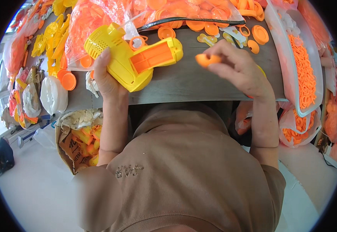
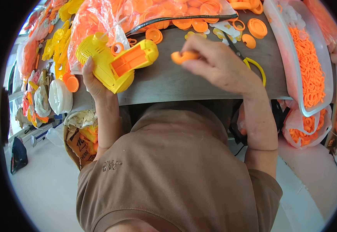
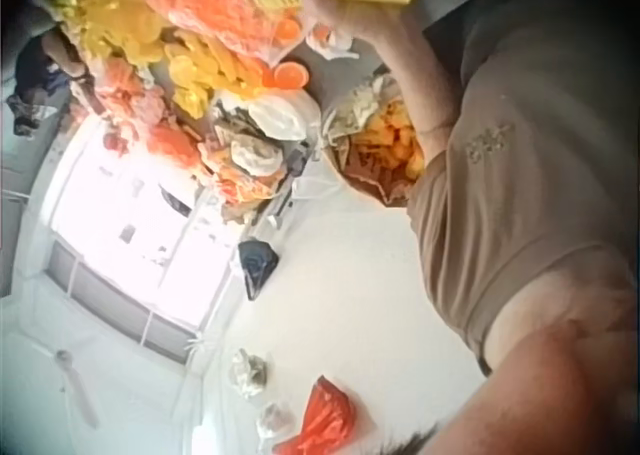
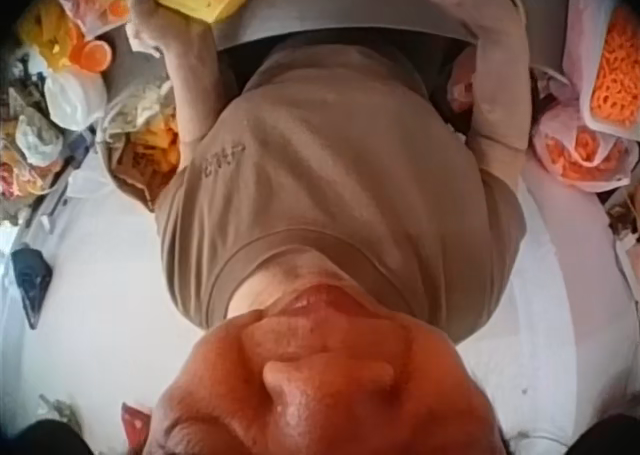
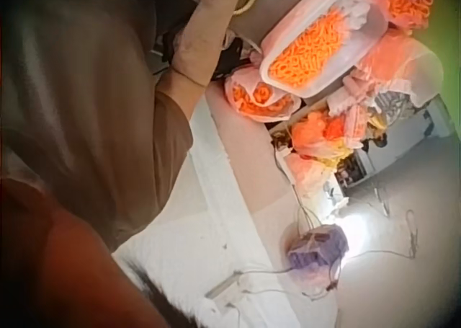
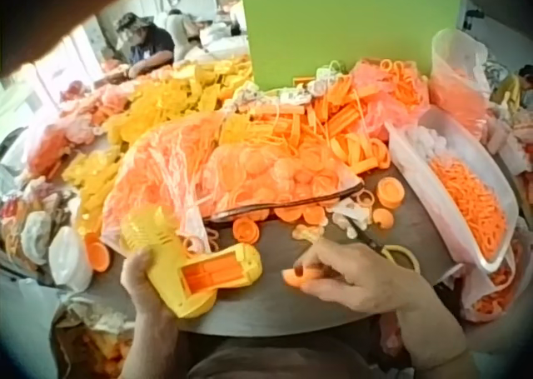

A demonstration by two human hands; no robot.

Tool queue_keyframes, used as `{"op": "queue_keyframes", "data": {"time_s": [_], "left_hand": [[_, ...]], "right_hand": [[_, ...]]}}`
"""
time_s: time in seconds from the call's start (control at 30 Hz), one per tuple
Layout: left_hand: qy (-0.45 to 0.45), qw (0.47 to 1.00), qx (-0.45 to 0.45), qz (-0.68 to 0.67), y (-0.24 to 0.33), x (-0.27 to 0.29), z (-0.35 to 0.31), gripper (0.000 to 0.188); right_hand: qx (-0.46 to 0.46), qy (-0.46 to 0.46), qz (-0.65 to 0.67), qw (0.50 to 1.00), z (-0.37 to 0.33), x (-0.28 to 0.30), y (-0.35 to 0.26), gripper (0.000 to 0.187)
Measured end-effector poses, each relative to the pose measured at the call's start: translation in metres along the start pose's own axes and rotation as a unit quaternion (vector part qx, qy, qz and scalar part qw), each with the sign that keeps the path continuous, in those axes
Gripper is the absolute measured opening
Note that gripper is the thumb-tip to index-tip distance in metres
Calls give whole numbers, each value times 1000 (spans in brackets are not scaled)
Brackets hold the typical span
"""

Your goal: Assembling a yellow toy gun from various plastic parts and screws.

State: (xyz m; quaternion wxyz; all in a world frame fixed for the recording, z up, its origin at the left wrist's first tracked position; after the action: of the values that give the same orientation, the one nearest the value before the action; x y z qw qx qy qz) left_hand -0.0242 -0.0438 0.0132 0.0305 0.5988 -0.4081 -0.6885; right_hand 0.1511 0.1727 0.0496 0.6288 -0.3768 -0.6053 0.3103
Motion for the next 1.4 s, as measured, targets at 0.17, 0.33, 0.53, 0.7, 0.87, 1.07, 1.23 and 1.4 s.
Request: {"op": "queue_keyframes", "data": {"time_s": [0.17, 0.33, 0.53, 0.7, 0.87, 1.07, 1.23, 1.4], "left_hand": [[-44, 996, 35, 69, -6, -3, -5, 53], [-40, 993, 51, 95, -8, -5, -13, 56], [-54, 993, 53, 91, -9, -12, -21, 63], [-91, 988, 80, 99, -7, -10, -27, 67], [-107, 983, 95, 117, -9, -17, -38, 71], [-62, 982, 160, 82, -16, -10, -48, 77], [-82, 980, 137, 118, -18, -2, -42, 76], [-92, 968, 151, 180, -22, 1, -53, 81]], "right_hand": [[-19, -66, 110, 992, 8, -19, -3, 14], [-35, 55, 333, 941, -1, -50, -4, 28], [-45, 63, 358, 930, -16, -60, -7, 37], [12, 115, 88, 989, -27, -56, -22, 36], [89, 126, 59, 986, -41, -56, -28, 42], [-8, 44, 251, 967, -47, -57, -36, 42], [-54, -4, 263, 963, -40, -49, -22, 42], [99, 181, -70, 976, -19, -28, -28, 55]]}}
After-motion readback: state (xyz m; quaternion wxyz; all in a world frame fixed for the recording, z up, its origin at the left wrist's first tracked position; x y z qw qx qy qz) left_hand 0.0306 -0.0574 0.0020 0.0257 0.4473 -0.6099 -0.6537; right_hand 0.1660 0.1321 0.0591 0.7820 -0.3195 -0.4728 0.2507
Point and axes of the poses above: each hand's wrist, its own z-axis towards the middle knuckle, its own x-axis out of the back of the hand, y = z × x, the point moved 1 cm from there along z, towards the middle knuckle, and after that the axes turned 8 degrees about -z, right-handed, at the moved point
